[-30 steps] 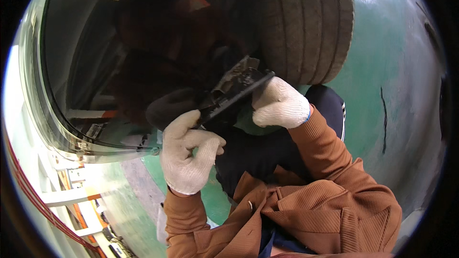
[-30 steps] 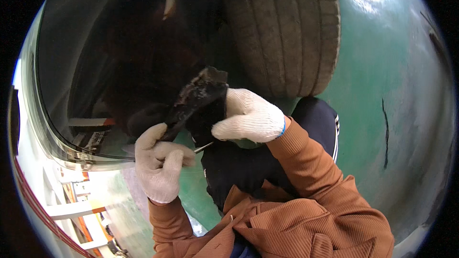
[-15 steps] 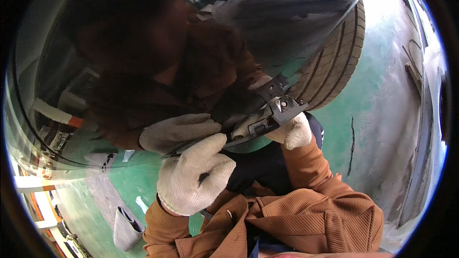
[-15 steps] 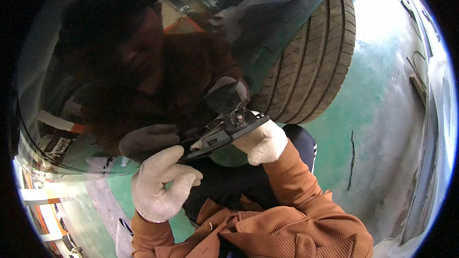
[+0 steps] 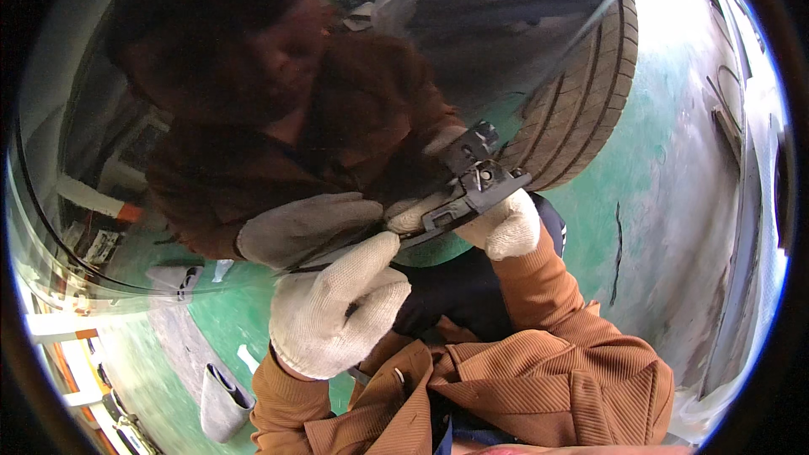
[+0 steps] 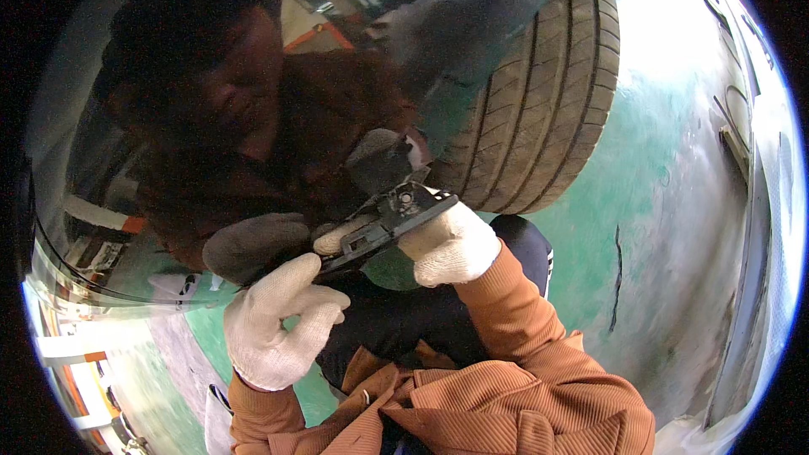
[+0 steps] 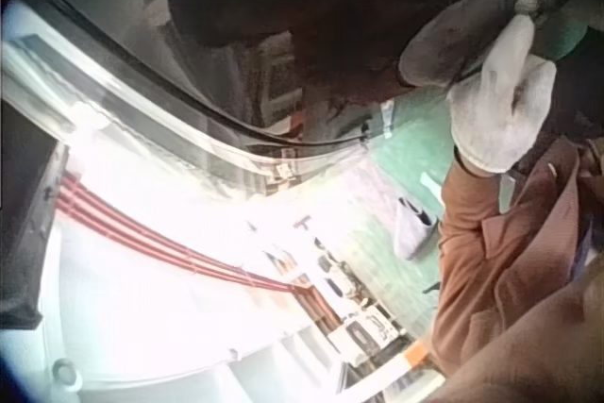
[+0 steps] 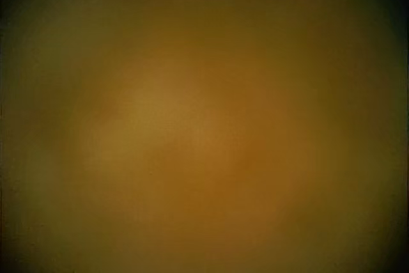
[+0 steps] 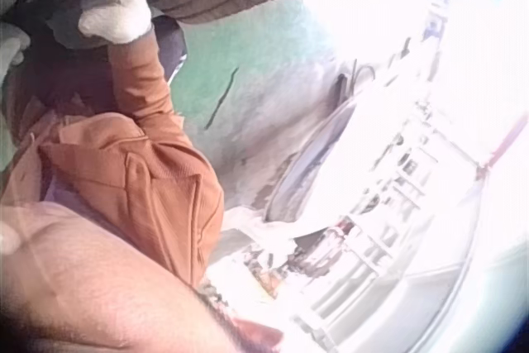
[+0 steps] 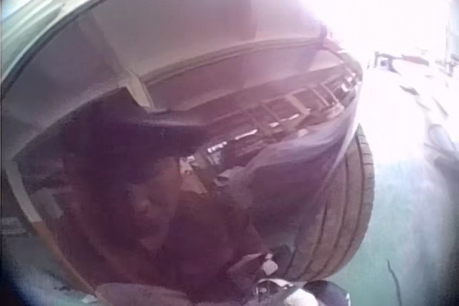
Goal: The person kneels in front of a car with its hood open and removes a damaged black plastic trim piece from the front bumper area. They then handle a small black plastic component, possibly a clip or fastener, and appear to be preparing to replace or repair the bumper trim.
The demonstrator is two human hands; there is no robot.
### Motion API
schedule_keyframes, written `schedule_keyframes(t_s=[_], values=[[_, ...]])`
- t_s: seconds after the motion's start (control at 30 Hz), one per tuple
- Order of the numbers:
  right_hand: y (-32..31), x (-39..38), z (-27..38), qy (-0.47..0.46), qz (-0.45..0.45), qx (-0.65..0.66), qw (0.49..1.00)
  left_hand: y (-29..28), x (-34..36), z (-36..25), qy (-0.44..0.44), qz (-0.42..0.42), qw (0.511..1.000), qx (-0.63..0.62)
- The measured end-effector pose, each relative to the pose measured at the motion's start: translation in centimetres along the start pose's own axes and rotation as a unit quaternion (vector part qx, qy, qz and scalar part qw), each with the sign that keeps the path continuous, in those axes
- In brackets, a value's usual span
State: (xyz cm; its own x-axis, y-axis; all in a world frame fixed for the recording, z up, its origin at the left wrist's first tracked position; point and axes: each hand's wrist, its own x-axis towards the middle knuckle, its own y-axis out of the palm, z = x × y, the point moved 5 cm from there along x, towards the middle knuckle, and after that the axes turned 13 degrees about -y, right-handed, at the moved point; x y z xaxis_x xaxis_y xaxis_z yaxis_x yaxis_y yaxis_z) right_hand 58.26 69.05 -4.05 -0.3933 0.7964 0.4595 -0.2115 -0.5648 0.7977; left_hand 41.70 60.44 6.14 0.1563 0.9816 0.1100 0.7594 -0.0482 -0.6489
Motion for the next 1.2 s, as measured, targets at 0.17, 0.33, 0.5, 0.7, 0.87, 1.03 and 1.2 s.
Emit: schedule_keyframes(t_s=[0.17, 0.33, 0.5, 0.7, 0.87, 1.03, 1.2], values=[[0.3, 0.2, 0.0, -0.064, 0.082, 0.007, 0.994, -0.1, -0.9, 1.2, -0.060, 0.026, 0.997, -0.026], [0.8, -0.2, -0.6, -0.006, 0.012, 0.005, 1.000, -0.4, -1.5, 0.5, -0.157, -0.015, 0.986, -0.056], [3.8, 1.0, 0.9, 0.000, 0.040, -0.081, 0.996, -2.7, -1.7, -3.0, -0.195, -0.056, 0.979, 0.005], [4.4, 1.3, 0.1, -0.049, 0.035, -0.152, 0.987, -2.5, -1.7, -3.5, -0.108, -0.087, 0.990, 0.027], [4.8, 1.6, 0.5, -0.018, 0.030, -0.180, 0.983, -2.5, -2.1, -3.4, -0.089, -0.080, 0.993, 0.005], [5.0, 1.2, 1.0, -0.062, 0.015, -0.238, 0.969, -2.4, -1.4, -5.0, -0.167, -0.072, 0.982, 0.043], [4.9, 0.5, 0.9, -0.068, -0.008, -0.211, 0.975, -2.2, -1.3, -4.9, -0.197, -0.064, 0.978, 0.031]])
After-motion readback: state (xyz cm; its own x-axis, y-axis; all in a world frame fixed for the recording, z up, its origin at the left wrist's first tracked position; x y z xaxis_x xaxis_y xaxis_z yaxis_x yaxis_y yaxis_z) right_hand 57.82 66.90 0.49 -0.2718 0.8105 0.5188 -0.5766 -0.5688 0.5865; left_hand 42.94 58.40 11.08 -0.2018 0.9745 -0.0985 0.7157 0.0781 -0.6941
